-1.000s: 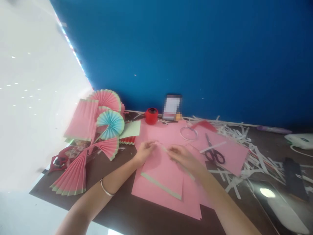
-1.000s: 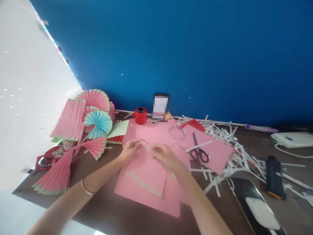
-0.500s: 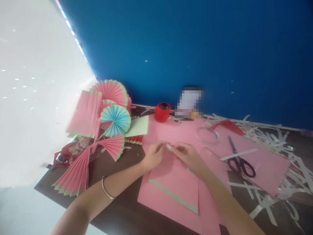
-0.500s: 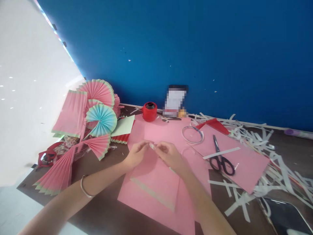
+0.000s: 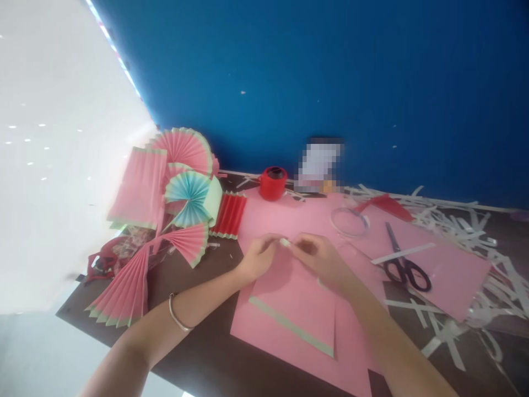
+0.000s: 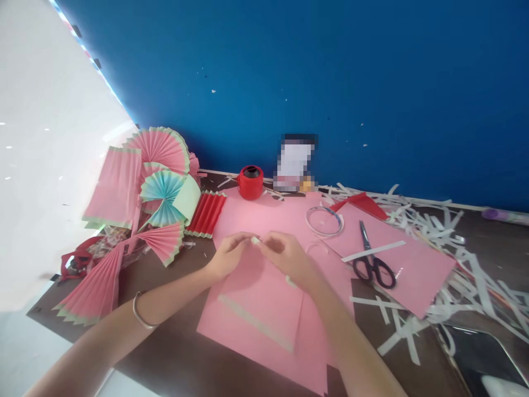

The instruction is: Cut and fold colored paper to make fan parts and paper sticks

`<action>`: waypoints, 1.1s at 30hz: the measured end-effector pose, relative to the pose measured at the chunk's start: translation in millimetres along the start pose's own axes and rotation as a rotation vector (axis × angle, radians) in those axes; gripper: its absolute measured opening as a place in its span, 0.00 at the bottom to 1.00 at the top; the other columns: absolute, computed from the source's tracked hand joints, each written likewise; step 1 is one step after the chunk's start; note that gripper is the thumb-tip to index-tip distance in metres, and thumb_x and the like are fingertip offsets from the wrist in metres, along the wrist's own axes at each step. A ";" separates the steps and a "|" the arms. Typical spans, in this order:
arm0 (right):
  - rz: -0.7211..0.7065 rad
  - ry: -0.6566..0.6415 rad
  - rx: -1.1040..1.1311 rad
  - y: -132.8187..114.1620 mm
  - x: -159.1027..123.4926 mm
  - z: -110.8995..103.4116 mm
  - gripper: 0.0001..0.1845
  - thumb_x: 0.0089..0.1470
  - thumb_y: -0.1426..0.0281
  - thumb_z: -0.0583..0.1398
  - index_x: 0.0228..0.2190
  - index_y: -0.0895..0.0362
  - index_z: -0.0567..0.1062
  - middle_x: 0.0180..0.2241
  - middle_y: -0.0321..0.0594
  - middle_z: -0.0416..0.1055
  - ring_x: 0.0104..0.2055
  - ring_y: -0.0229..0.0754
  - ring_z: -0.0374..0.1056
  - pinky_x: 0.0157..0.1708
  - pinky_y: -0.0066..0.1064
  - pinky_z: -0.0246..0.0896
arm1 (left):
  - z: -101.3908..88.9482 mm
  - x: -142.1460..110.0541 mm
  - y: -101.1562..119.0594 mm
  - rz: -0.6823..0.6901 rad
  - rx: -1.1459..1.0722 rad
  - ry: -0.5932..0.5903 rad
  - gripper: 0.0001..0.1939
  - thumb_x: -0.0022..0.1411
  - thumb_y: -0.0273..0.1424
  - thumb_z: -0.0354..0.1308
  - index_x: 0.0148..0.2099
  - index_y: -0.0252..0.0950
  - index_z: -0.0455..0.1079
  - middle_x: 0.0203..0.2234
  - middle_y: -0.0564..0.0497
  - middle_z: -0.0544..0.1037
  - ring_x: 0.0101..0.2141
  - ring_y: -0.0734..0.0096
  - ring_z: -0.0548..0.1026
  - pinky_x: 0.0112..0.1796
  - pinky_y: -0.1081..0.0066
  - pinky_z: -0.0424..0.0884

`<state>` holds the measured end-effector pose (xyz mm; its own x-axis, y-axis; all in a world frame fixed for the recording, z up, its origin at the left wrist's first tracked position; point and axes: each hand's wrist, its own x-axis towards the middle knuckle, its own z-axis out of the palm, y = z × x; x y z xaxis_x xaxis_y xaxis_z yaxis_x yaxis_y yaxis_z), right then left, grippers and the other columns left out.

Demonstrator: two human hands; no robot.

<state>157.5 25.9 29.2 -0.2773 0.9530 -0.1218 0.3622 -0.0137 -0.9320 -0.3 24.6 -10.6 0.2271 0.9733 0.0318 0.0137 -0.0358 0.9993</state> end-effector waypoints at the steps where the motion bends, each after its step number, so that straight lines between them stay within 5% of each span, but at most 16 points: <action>1: 0.002 -0.008 -0.001 0.1 -0.2 -0.7 0.22 0.48 0.50 0.55 0.22 0.57 0.68 0.20 0.33 0.60 0.22 0.33 0.53 0.19 0.25 0.49 | -0.2 0.1 -0.4 0.001 0.006 -0.007 0.13 0.61 0.28 0.46 0.41 0.35 0.71 0.38 0.48 0.76 0.42 0.68 0.72 0.46 0.68 0.65; 33: -0.024 0.004 -0.010 0.1 1.2 1.0 0.18 0.48 0.56 0.57 0.21 0.58 0.68 0.21 0.34 0.62 0.23 0.34 0.55 0.21 0.26 0.51 | -1.1 -1.5 -2.3 -0.053 -0.103 -0.041 0.10 0.58 0.30 0.53 0.41 0.33 0.71 0.38 0.45 0.76 0.40 0.67 0.73 0.42 0.69 0.67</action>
<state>156.3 26.8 28.6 -0.2822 0.9543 -0.0984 0.3643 0.0117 -0.9312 -1.8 23.5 -12.9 0.2682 0.9631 -0.0199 -0.0732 0.0410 0.9965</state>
